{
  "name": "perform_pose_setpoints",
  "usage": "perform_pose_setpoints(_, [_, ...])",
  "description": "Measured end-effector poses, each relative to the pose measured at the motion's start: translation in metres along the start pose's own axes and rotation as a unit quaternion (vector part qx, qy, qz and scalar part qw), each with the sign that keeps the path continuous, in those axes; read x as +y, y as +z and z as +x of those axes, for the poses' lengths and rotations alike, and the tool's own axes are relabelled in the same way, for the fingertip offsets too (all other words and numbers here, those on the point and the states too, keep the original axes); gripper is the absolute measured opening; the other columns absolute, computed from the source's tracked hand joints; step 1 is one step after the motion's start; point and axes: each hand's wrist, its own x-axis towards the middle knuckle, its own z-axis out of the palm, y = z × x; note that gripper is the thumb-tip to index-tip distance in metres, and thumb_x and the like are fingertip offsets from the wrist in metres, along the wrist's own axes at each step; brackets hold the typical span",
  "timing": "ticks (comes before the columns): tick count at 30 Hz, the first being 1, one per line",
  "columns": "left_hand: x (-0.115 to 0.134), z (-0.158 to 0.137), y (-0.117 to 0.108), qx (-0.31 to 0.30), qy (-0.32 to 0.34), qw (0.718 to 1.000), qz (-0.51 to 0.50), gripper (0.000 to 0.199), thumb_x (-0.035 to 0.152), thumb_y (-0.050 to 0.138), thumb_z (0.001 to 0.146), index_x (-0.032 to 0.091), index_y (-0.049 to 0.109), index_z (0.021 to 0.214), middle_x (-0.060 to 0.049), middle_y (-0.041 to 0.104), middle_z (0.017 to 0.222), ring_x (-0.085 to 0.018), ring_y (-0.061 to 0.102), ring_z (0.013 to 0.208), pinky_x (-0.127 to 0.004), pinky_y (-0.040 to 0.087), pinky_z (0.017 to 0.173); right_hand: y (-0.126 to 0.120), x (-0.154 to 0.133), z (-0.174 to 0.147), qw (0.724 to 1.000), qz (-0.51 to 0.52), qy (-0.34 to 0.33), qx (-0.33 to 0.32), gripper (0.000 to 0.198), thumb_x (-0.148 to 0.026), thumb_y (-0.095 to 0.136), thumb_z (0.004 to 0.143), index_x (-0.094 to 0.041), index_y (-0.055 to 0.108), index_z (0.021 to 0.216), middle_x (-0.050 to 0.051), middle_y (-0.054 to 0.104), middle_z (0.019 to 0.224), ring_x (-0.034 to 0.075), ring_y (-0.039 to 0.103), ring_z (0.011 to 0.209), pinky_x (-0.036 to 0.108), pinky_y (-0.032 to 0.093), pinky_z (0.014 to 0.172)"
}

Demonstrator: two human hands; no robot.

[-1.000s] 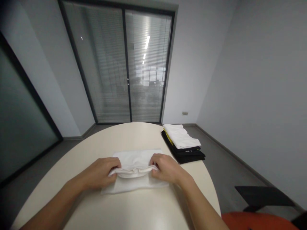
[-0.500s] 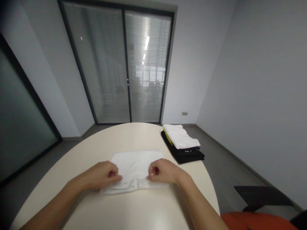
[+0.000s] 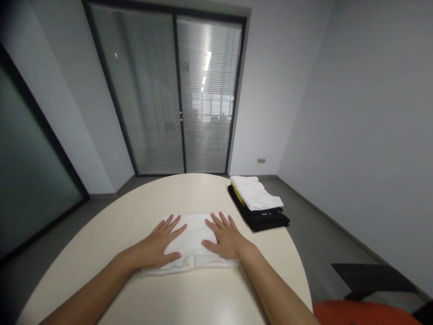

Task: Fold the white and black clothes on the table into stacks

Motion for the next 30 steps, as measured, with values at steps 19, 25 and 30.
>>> perform_pose_setpoints(19, [0.028,0.02,0.018,0.109,-0.077,0.99,0.041,0.067,0.058,0.036,0.098,0.027,0.026,0.157,-0.01,0.013,0.165,-0.037,0.005,0.151,-0.062,0.011,0.119,0.027,-0.022,0.014,0.994,-0.007,0.069,0.087,0.082,-0.075,0.032,0.091,-0.029,0.021,0.158,0.009,0.009,0.165,0.042,-0.001,0.15,0.068,0.004,0.115])
perform_pose_setpoints(25, [0.029,0.022,0.018,0.107,-0.084,0.99,0.041,0.067,0.058,0.038,0.097,0.029,0.026,0.156,-0.009,0.015,0.165,-0.036,0.007,0.151,-0.061,0.012,0.119,0.017,-0.033,0.005,0.995,-0.029,-0.014,0.09,0.08,-0.073,0.037,0.092,-0.026,0.028,0.156,0.012,0.016,0.164,0.04,0.006,0.15,0.066,0.001,0.117])
perform_pose_setpoints(30, [0.026,0.022,0.022,0.121,-0.079,0.989,0.039,0.066,0.055,0.038,0.098,0.028,0.026,0.157,-0.007,0.016,0.165,-0.036,0.008,0.151,-0.06,0.011,0.12,0.018,-0.046,-0.003,0.982,0.013,-0.187,0.01,0.095,-0.076,0.048,0.085,-0.028,0.012,0.159,0.009,0.01,0.165,0.034,0.004,0.152,0.058,0.003,0.121])
